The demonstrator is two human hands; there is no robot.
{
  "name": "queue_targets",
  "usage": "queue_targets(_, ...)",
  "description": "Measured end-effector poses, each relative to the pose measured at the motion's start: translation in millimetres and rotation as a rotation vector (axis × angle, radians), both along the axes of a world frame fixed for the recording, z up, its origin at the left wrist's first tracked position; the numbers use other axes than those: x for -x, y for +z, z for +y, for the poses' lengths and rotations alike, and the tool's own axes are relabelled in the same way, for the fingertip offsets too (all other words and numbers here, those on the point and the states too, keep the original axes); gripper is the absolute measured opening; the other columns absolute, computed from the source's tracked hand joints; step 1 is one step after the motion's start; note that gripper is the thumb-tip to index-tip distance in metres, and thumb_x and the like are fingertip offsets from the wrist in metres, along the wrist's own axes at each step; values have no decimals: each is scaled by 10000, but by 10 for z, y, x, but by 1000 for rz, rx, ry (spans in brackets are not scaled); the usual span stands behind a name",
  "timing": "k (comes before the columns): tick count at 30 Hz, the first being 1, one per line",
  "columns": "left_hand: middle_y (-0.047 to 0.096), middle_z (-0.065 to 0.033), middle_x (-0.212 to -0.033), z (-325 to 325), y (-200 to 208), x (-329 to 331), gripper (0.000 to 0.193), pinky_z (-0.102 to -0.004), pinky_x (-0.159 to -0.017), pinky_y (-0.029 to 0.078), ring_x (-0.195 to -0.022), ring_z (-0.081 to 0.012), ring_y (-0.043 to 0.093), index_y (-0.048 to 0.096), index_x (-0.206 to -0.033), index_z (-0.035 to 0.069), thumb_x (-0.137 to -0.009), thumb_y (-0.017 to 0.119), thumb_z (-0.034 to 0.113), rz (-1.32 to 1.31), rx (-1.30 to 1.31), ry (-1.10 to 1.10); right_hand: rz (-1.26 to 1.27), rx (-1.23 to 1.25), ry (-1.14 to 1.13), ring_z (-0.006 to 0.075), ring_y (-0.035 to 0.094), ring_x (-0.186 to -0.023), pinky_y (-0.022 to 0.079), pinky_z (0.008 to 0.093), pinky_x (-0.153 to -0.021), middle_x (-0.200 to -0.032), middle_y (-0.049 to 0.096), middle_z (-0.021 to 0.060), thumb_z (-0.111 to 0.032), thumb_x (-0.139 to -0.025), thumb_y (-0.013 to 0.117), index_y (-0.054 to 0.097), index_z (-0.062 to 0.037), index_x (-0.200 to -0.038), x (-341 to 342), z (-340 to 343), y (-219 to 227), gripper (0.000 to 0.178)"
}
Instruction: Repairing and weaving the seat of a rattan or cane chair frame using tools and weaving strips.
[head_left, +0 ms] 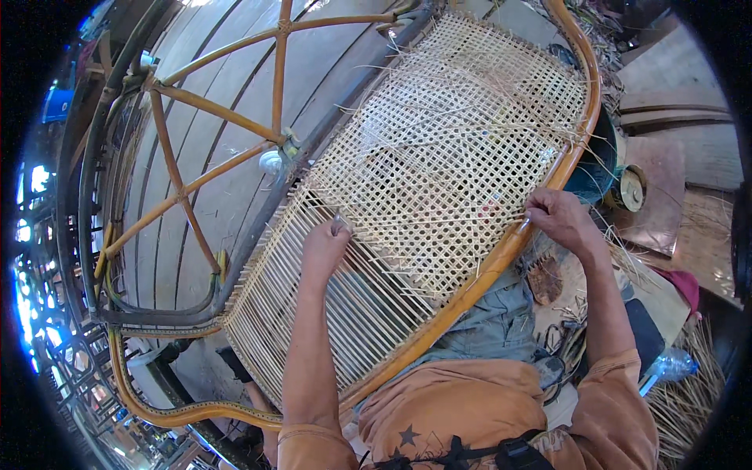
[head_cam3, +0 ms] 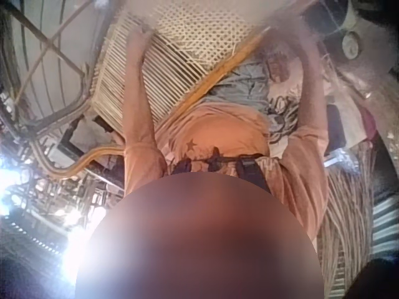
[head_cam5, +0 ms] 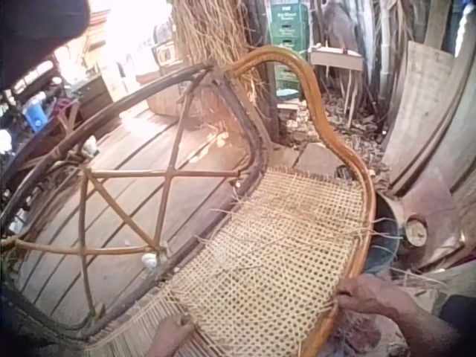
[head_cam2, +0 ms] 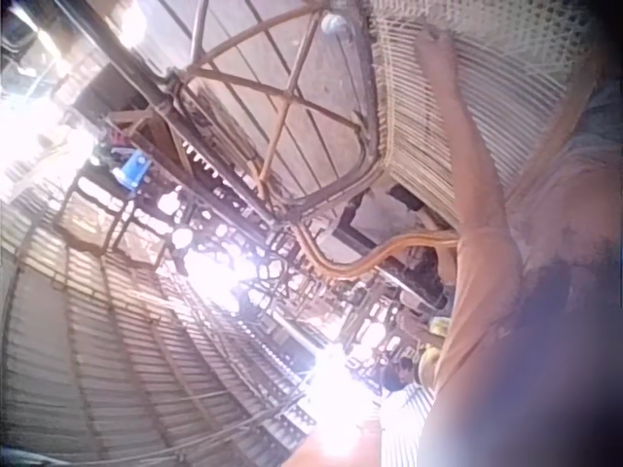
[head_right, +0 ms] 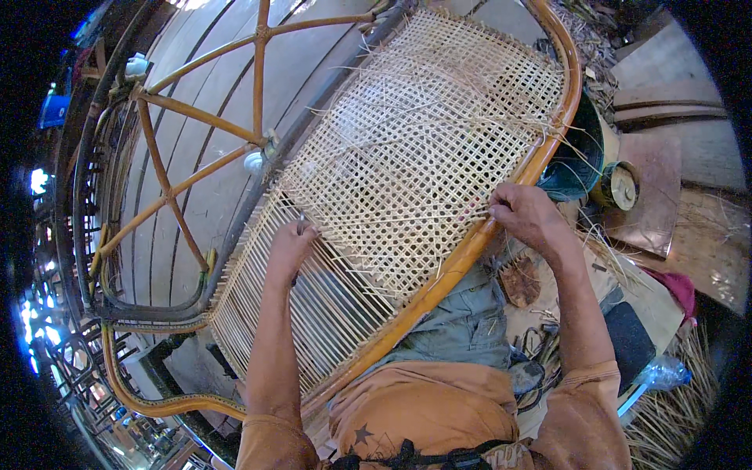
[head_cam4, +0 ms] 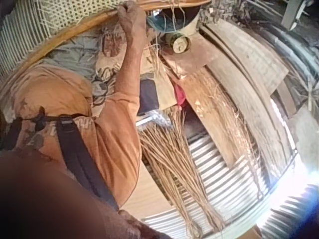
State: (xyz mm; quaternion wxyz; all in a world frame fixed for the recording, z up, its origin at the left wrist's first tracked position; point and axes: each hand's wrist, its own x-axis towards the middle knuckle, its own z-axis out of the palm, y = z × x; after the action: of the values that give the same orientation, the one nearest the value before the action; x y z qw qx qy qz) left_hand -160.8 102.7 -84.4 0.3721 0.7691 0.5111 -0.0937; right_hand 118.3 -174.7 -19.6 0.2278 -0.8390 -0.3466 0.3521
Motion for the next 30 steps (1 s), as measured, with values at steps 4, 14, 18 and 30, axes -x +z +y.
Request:
queue_targets(4,645,-183,-761,20,-144,91,310,-380,-688,466,-723,-289,628,646,-860,-17,-771,577,272,-142,-89,-79,-71,-39,88,224,556,-626,432,342,-581,-689,574,122,-167,-796,562,577,-8,-821,-43,-81,-132,162)
queue_targets(14,598,-136,-680,-14,195,-39,250,-352,-625,438,-620,-233,560,614,-866,-19,-818,568,222,-2,-147,-83,34,-79,-29,254,575,-686,451,331,-637,-760,588,140,-155,-808,575,570,-6,-856,2,-84,-69,156)
queue_targets(18,596,-120,-724,-411,617,-622,264,-306,-585,423,-602,-170,531,604,-978,15,-874,543,251,-391,-545,48,-94,-125,11,224,570,-700,450,302,-649,-786,592,126,-118,-828,560,574,-9,-872,14,-260,-124,118)
queue_targets(30,625,-82,-689,-1375,383,-1746,238,-310,-581,442,-597,-154,564,635,-935,16,-848,553,221,-353,382,-402,-456,-100,-387,338,560,-841,457,400,-722,-851,572,162,-103,-820,553,568,-30,-895,147,-1095,-855,106)
